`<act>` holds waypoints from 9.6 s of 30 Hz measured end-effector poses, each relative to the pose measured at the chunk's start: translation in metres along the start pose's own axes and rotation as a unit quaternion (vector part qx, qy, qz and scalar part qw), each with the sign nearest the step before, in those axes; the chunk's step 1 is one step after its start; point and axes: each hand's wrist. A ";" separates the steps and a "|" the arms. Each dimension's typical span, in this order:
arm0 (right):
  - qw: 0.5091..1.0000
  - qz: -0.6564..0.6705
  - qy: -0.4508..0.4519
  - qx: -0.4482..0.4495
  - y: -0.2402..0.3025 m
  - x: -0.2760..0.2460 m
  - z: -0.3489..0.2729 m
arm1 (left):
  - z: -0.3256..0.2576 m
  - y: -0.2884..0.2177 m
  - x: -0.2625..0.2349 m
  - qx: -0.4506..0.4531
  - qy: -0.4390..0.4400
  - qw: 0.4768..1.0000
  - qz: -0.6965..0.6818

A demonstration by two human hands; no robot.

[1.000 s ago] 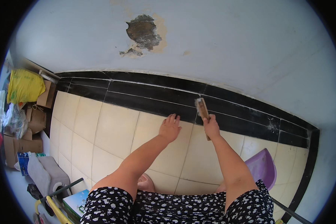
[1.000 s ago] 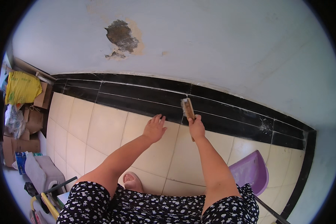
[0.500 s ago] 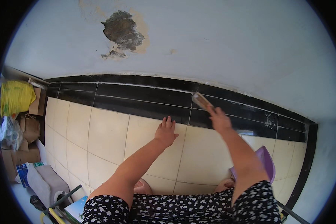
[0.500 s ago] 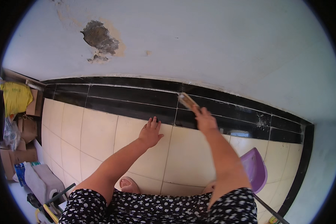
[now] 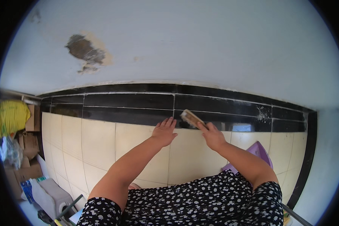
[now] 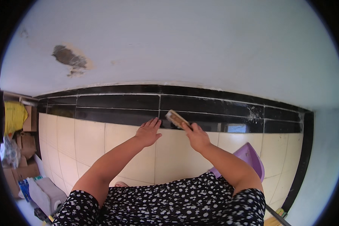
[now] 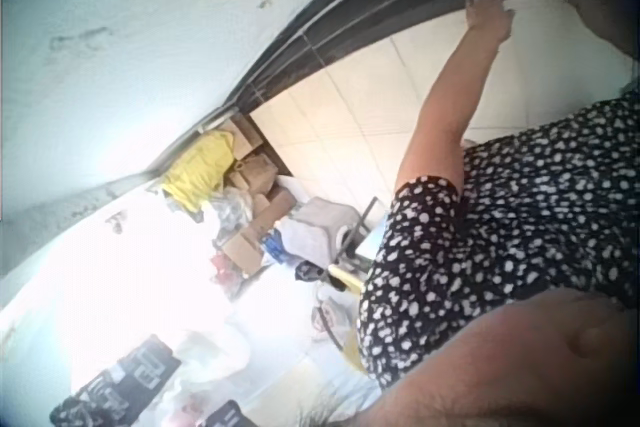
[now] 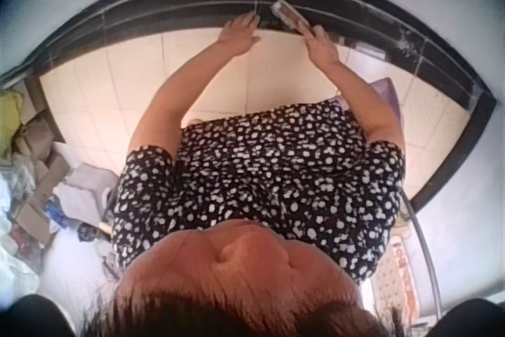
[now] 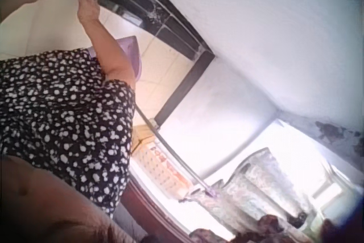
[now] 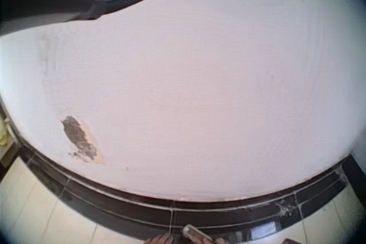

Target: The person uses a small brush to scrub the black tiled skirting board along the wall, dislodging white debris. They then use a purple dustpan to collect the debris from the floor and the brush. The person moves along the wall, repeating the scrubbing and collecting process.

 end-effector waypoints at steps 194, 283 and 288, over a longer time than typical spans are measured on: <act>0.661 0.515 0.154 0.523 0.177 -0.413 -0.612 | -0.429 -0.610 -0.301 0.111 -0.306 0.893 -0.310; 0.873 -0.018 -0.311 0.376 -0.482 -0.341 -0.385 | -0.409 -0.258 -0.076 -0.181 -0.617 0.536 -0.547; 0.931 0.020 -0.246 0.270 -0.354 -0.312 -0.362 | -0.408 -0.258 -0.084 -0.163 -0.607 0.508 -0.588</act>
Point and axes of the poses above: each hand's wrist, its own z-axis towards the middle knuckle, its own x-axis out of the palm, y = z × x, and after that the axes turned 9 degrees about z, right-handed
